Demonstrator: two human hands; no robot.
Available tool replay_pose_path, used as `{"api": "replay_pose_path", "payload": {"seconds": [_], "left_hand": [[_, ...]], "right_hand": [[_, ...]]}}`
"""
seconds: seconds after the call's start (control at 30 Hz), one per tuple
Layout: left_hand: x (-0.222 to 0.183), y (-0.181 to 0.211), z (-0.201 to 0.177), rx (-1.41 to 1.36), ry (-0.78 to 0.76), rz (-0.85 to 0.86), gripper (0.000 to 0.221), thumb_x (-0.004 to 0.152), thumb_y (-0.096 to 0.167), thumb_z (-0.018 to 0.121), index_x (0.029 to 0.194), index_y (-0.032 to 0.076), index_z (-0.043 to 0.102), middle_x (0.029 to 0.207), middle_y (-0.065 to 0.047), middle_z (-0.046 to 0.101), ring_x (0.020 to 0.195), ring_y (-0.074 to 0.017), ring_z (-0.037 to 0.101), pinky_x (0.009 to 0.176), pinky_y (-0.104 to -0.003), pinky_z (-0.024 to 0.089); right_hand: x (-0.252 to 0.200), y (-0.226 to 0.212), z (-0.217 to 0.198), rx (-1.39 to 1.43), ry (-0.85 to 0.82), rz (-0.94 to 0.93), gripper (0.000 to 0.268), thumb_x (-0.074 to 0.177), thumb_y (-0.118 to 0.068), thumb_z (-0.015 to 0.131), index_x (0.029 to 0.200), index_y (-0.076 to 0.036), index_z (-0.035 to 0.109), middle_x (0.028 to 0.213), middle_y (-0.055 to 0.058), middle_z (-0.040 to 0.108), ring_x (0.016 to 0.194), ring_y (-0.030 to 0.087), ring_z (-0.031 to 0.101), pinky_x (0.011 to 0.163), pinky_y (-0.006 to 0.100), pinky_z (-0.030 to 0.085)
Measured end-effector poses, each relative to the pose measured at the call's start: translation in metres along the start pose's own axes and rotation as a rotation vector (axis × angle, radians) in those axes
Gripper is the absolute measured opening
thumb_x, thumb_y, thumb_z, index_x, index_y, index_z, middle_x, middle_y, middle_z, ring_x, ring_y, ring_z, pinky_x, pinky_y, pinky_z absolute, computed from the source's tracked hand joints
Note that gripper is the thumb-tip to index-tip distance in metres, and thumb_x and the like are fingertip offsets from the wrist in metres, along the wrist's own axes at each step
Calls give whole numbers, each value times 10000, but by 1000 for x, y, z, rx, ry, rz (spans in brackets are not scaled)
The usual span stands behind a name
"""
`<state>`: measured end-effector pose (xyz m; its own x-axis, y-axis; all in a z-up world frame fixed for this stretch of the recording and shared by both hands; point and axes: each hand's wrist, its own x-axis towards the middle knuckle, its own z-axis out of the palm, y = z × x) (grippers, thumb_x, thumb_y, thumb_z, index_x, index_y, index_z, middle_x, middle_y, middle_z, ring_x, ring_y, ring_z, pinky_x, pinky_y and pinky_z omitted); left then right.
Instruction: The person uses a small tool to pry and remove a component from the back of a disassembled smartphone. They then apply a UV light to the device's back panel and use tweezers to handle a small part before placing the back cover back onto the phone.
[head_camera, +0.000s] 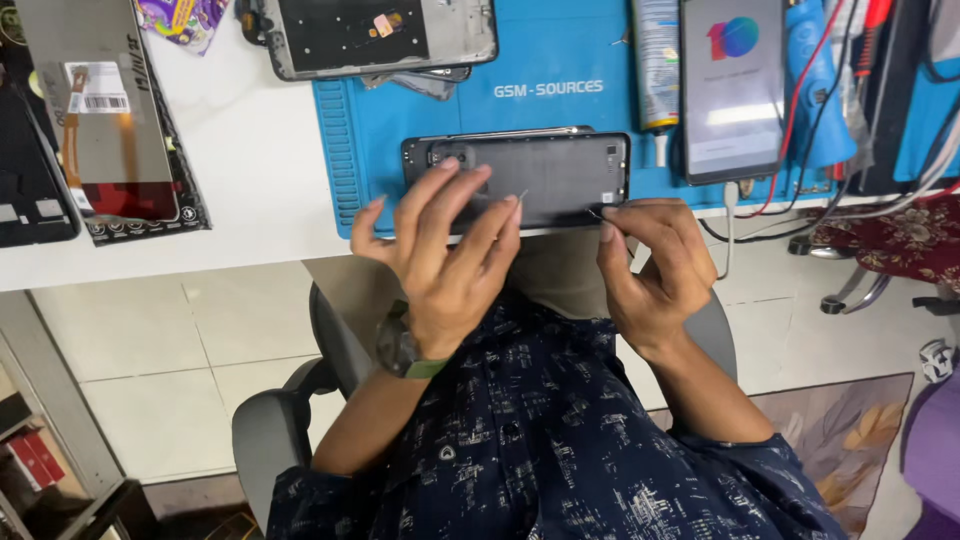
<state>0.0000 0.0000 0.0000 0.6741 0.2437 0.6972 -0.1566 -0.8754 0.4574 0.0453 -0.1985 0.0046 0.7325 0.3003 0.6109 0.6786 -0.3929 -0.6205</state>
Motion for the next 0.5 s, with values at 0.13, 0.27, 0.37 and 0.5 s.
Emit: {"api": "replay_pose_path", "payload": {"seconds": [0.13, 0.27, 0.37, 0.5], "left_hand": [[-5, -19, 22, 48, -1, 0, 101, 1025, 179, 848, 952, 239, 811, 1083, 28, 880, 1144, -246, 826, 1255, -509, 136], [-6, -50, 46, -42, -66, 10, 151, 1034, 135, 838, 915, 228, 837, 1055, 74, 898, 1119, -185, 860, 1317, -478, 51], [-11, -77, 71, -43, -61, 48, 156, 1028, 185, 803, 905, 279, 822, 1022, 135, 899, 1060, -131, 876, 1356, -476, 21], [-20, -97, 100, -36, 0, 83, 213, 1018, 232, 740, 839, 320, 814, 918, 194, 897, 956, -71, 874, 1390, -531, 19]], "right_hand": [[12, 15, 30, -17, -34, -13, 61, 1034, 124, 736, 1087, 107, 711, 958, 253, 715, 823, 385, 689, 773, 467, 604], [18, 39, 64, 10, -105, 6, 58, 1005, 127, 740, 1047, 149, 706, 943, 283, 683, 818, 431, 752, 745, 466, 666], [15, 60, 80, 36, -172, 30, 112, 1010, 71, 720, 1053, 161, 669, 938, 287, 645, 822, 503, 781, 765, 520, 721], [5, 85, 88, 41, -305, 76, 141, 1013, -29, 706, 1019, 102, 654, 953, 232, 657, 859, 525, 832, 776, 519, 711]]}}
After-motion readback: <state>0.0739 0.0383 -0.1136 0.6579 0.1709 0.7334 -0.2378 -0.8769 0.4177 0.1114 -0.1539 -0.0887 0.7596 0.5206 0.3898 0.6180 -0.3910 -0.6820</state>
